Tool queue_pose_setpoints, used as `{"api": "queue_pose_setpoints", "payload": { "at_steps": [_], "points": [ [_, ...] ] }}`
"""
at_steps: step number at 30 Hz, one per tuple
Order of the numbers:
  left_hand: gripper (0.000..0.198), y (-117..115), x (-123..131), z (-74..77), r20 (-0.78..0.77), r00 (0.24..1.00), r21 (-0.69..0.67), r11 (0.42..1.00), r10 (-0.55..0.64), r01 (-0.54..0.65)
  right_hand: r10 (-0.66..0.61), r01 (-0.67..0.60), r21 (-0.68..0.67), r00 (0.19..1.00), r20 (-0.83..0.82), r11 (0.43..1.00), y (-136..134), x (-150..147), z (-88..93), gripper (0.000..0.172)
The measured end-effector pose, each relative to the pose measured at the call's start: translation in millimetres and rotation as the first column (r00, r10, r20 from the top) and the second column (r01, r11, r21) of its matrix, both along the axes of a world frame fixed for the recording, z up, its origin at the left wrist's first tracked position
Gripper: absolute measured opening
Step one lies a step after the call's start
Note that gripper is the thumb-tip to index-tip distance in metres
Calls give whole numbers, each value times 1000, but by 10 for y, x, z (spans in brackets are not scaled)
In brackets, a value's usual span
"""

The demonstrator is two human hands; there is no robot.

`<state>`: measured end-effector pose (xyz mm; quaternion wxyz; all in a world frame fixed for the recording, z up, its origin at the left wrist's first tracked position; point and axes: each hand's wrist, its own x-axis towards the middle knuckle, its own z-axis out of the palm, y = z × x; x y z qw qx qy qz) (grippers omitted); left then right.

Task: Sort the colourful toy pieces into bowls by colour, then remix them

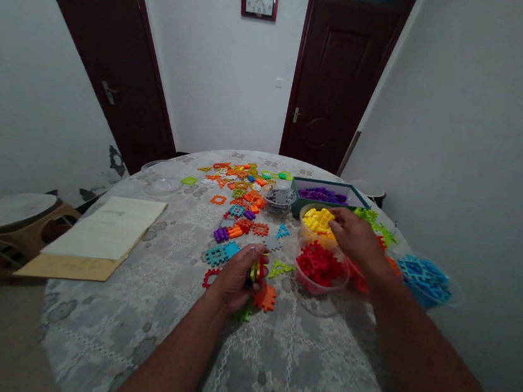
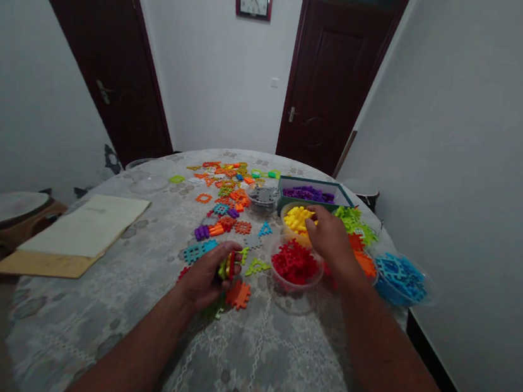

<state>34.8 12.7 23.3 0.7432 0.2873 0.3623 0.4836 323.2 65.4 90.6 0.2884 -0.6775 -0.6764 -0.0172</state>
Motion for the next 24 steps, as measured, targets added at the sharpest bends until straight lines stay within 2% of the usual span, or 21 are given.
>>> {"api": "queue_pose_setpoints", "payload": {
  "at_steps": [3, 6, 8, 10, 13, 15, 18, 22, 24],
  "points": [
    [50, 1, 0, 13, 71, 997, -38, 999, 19, -17, -76, 77, -11, 993, 86, 997, 82, 138, -19, 35],
    [54, 13, -9, 7, 124, 992, -57, 998, 14, -7, -46, 37, 104, 996, 82, 994, -51, 43, -45, 34],
    [56, 23, -13, -6, 144, 990, -73, 997, 6, 4, 72, -80, 159, 996, 53, 984, -211, -154, -59, 30],
    [57, 30, -10, -23, 160, 987, -84, 996, -1, 15, 255, -253, 152, 967, 11, 955, -398, -421, -80, 26],
    [58, 39, 4, -51, 176, 984, -85, 996, -11, 26, 504, -499, 86, 862, -53, 862, -654, -828, -144, 28],
    [57, 44, 13, -68, 174, 985, -84, 996, -10, 25, 594, -594, 28, 799, -95, 804, -761, -1026, -212, 38],
    [51, 52, 16, -84, 179, 984, -77, 997, -10, 25, 625, -634, -28, 768, -142, 773, -812, -1164, -321, 46],
    [42, 54, 11, -82, 199, 980, -79, 997, -11, 28, 600, -612, -19, 781, -171, 791, -801, -1182, -397, 25],
    [36, 52, 14, -80, 217, 976, -86, 996, -17, 37, 576, -587, -5, 797, -182, 810, -805, -1189, -408, 23]
  ]
}}
